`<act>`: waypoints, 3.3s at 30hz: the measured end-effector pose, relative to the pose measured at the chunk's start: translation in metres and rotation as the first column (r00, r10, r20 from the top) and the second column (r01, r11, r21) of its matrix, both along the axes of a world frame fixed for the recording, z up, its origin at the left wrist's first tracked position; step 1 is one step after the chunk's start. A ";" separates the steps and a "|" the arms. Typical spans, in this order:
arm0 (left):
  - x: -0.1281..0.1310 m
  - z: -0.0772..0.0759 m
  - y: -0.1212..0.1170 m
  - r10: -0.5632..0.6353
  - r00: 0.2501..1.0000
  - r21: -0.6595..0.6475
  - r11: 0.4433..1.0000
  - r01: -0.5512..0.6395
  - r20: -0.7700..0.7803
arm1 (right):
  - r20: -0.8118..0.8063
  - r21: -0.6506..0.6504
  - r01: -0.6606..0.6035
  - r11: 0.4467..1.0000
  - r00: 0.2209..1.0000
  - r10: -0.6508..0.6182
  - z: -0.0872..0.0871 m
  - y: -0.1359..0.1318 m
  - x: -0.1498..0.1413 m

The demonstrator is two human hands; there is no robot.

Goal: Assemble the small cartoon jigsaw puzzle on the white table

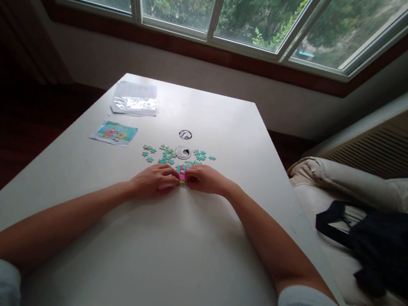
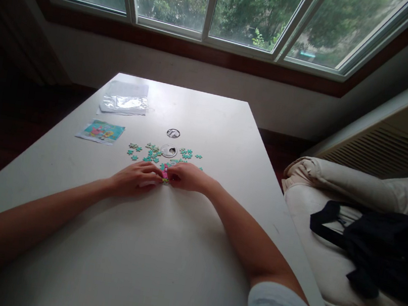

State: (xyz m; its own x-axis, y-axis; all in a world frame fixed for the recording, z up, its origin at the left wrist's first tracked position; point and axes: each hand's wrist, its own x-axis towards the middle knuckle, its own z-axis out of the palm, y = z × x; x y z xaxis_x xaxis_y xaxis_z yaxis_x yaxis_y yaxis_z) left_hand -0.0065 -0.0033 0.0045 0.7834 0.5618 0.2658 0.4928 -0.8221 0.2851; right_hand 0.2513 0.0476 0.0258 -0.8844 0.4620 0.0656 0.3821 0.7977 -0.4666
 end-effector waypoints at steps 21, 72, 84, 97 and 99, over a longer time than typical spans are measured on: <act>0.001 0.000 -0.002 0.011 0.999 0.019 1.000 -0.010 -0.037 | -0.023 -0.037 0.078 0.996 0.997 -0.079 -0.010 0.004 -0.001; 0.009 0.012 -0.009 -0.136 0.990 -0.093 0.986 0.138 0.035 | -0.160 0.191 0.507 0.840 0.861 -0.483 -0.049 0.069 0.068; 0.007 0.017 -0.003 -0.186 0.981 -0.124 0.974 0.192 0.053 | -0.091 0.210 0.460 0.863 0.888 -0.451 -0.056 0.062 0.042; -0.015 -0.016 0.020 0.568 0.806 0.108 0.802 -0.588 0.166 | -0.270 -0.016 0.248 0.969 0.932 -0.243 -0.041 0.050 0.036; -0.022 -0.023 0.027 0.656 0.746 0.072 0.744 -0.664 0.114 | -0.285 0.005 0.256 0.967 0.927 -0.244 -0.041 0.050 0.035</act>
